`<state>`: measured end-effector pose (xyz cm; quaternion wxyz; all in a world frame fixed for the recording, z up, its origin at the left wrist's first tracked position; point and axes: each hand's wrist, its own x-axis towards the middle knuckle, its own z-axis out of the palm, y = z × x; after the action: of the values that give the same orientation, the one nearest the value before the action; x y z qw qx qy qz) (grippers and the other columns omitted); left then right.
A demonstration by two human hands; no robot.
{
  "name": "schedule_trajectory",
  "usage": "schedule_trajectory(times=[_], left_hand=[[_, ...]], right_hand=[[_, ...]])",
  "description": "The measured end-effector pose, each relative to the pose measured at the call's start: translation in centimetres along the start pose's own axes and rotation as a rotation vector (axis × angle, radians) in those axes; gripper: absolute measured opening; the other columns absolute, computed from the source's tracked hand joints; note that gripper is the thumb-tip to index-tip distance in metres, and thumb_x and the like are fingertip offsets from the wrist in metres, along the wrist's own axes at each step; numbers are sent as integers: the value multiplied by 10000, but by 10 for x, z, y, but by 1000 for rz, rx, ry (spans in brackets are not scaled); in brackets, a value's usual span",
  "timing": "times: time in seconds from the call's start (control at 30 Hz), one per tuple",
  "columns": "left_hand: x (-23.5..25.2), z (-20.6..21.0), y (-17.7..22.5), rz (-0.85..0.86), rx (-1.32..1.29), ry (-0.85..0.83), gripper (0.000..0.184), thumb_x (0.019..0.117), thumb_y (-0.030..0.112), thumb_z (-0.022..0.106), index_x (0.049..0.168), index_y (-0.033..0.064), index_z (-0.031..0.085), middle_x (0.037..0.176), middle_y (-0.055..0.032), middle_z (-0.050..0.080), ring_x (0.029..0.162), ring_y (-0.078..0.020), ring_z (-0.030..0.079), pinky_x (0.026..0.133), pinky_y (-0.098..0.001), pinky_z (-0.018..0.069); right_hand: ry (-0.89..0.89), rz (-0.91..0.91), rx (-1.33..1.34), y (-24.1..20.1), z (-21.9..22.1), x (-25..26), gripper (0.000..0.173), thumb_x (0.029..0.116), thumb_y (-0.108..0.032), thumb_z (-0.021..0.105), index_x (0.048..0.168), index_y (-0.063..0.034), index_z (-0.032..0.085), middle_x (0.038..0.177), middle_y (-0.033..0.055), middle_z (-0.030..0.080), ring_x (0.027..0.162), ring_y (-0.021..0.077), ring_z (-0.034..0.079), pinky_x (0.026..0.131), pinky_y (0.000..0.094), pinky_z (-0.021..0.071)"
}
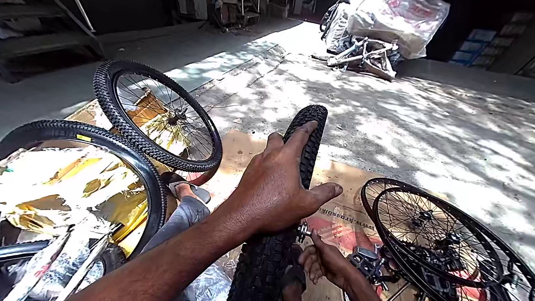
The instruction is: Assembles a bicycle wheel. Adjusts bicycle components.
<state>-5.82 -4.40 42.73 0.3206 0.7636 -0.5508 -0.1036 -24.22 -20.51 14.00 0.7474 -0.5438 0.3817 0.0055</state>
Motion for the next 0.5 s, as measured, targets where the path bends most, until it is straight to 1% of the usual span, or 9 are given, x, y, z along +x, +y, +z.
schedule_trajectory(times=[0.03,0.1,0.17,0.23,0.3,0.33,0.4,0.43,0.5], left_hand=[[1,0,-1,0,-5,4,991,791,679,750,1615,367,296,1270,-124,540,978,-239,629,767,-473,558],[2,0,-2,-2,-11,9,987,784,683,749,1610,372,307,1261,-117,544,972,-241,628,763,-481,556],[2,1,0,-11,-7,6,992,775,694,744,1607,380,305,1252,-112,546,977,-243,628,764,-484,556],[2,1,2,-8,-1,3,993,781,692,741,1611,377,297,1268,-121,543,986,-248,631,767,-487,558],[1,2,3,3,7,0,994,786,698,733,1615,371,292,1258,-116,541,986,-241,624,767,-476,551],[1,2,2,5,7,1,995,784,701,733,1614,371,294,1257,-114,543,987,-240,624,770,-475,552],[2,1,1,4,1,3,993,780,699,738,1610,372,302,1256,-115,545,993,-245,621,775,-483,548],[2,1,0,3,-4,4,992,777,696,742,1608,374,305,1252,-112,543,990,-243,621,777,-481,549],[2,2,-1,6,-11,9,990,774,689,745,1606,368,313,1250,-111,543,983,-241,624,770,-479,555]], right_hand=[[-94,98,-72,-2,-2,-3,891,1026,-707,64,962,-57,669,729,74,716,578,179,676,558,331,563],[25,110,-171,-4,2,-3,789,1059,-669,193,983,-50,676,769,75,720,633,184,694,597,340,573],[195,-74,-83,0,3,5,500,1089,-474,451,1275,-39,614,1046,126,727,855,243,732,737,399,612],[180,-212,74,4,3,12,427,1093,-319,504,1441,-72,492,1212,188,683,982,319,734,820,463,633],[131,-116,81,1,5,5,476,1113,-436,391,1222,-32,617,918,131,747,702,222,728,646,370,617],[52,-11,37,-1,3,0,665,1095,-568,275,1062,-34,669,744,84,707,570,178,663,557,329,568],[-34,104,-70,-5,1,-2,808,1054,-673,149,915,-56,650,676,66,681,546,172,653,544,322,554],[51,76,-94,-7,3,-2,726,1075,-632,236,947,-52,655,723,69,693,586,177,667,570,330,563],[207,-95,-13,-6,6,5,460,1092,-453,460,1246,-49,616,1020,131,733,808,246,739,707,397,622]])
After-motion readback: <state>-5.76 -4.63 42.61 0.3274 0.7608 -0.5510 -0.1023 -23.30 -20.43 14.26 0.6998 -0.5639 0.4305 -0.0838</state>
